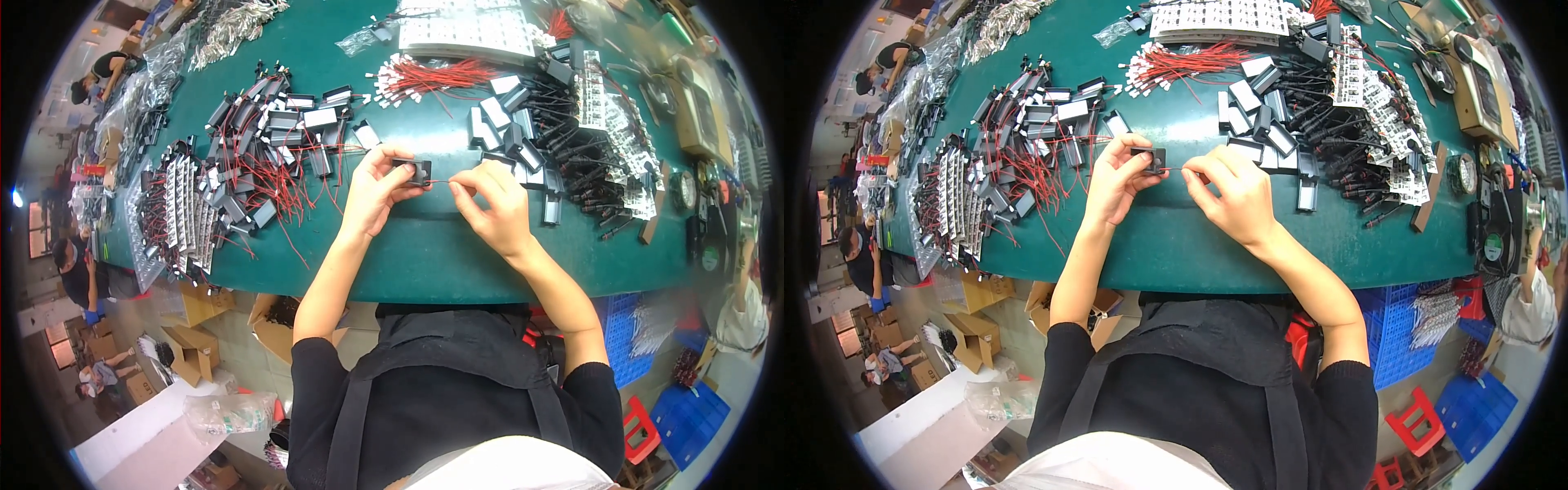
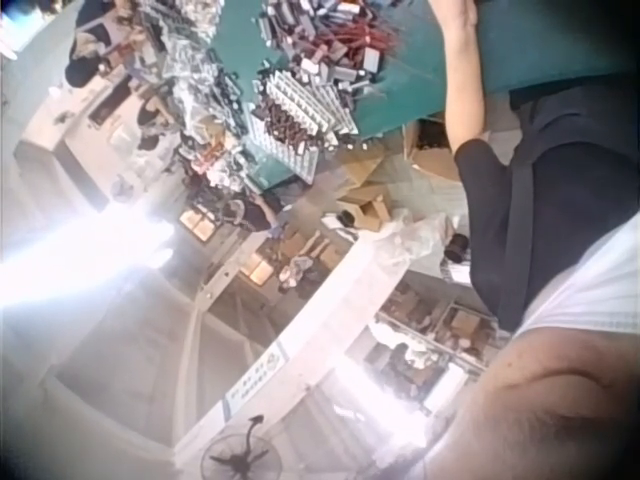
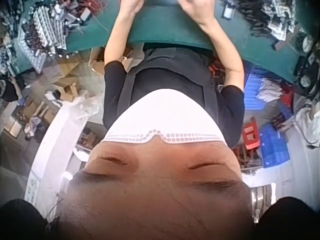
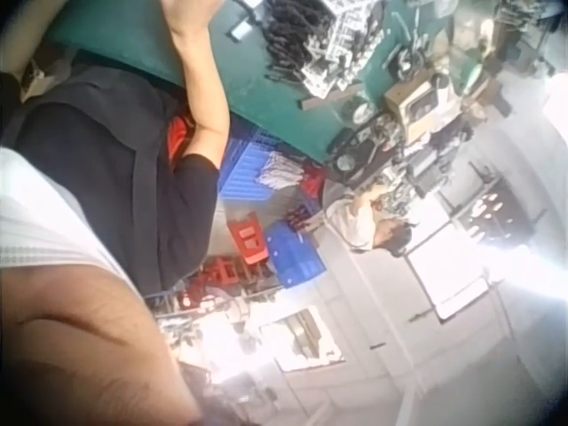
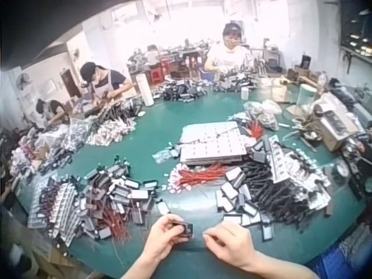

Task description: The person assembles wires and connectors into small plastic housings by hand, creating electronic components.

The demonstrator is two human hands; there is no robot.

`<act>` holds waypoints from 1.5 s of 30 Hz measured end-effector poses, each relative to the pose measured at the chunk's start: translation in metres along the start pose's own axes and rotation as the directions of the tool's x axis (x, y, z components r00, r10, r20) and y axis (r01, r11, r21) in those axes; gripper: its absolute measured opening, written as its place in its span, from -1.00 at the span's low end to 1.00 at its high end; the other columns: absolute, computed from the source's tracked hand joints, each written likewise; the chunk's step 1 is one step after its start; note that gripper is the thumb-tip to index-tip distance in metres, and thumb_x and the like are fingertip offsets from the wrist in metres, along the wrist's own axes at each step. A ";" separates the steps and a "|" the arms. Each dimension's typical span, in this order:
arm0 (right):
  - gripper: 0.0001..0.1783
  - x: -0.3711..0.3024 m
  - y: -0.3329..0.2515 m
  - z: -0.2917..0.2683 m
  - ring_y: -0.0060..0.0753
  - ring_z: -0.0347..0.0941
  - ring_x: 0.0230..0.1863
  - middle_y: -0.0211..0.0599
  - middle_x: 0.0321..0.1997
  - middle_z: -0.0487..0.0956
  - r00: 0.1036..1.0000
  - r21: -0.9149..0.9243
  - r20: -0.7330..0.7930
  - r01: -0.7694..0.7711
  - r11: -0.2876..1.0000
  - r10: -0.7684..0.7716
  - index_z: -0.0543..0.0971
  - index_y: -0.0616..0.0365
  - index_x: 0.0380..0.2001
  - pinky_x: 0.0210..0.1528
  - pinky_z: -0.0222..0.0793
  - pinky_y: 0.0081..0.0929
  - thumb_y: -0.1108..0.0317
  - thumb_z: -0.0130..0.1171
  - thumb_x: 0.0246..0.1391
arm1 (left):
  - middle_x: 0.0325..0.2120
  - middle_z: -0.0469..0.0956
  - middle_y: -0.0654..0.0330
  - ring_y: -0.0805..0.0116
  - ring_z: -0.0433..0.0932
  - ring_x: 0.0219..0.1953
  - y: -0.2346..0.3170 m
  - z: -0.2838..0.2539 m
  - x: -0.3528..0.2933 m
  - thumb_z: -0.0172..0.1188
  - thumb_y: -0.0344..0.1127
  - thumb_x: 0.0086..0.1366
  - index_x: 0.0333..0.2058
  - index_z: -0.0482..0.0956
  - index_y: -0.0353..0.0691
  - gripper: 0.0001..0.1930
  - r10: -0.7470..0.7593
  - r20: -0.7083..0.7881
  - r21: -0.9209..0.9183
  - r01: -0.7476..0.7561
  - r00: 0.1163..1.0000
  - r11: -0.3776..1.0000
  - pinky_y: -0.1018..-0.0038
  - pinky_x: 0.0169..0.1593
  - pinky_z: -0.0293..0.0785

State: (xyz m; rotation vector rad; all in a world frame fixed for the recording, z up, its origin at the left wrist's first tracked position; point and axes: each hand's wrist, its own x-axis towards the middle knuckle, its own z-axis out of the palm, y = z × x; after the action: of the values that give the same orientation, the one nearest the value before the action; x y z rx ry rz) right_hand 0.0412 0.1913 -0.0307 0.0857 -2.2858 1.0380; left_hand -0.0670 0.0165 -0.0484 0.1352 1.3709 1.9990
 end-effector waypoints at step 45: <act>-0.64 -0.010 0.006 0.006 -0.28 0.47 -0.51 -0.32 -0.51 0.51 0.991 -0.014 0.126 -0.035 0.999 0.036 0.55 0.12 -0.11 -0.41 0.43 -0.36 0.37 0.33 -0.02 | -0.12 0.48 0.16 0.38 0.60 -0.16 -0.007 0.011 -0.003 0.14 -0.35 0.37 -0.02 0.45 -0.33 -0.73 0.096 0.020 0.200 -0.098 0.995 0.975 0.46 -0.14 0.67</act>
State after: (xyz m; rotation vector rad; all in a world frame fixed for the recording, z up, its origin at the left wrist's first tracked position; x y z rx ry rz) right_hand 0.0442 0.1895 -0.0436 0.1095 -2.4151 1.0648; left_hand -0.0563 0.0247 -0.0489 0.3095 1.5852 1.9304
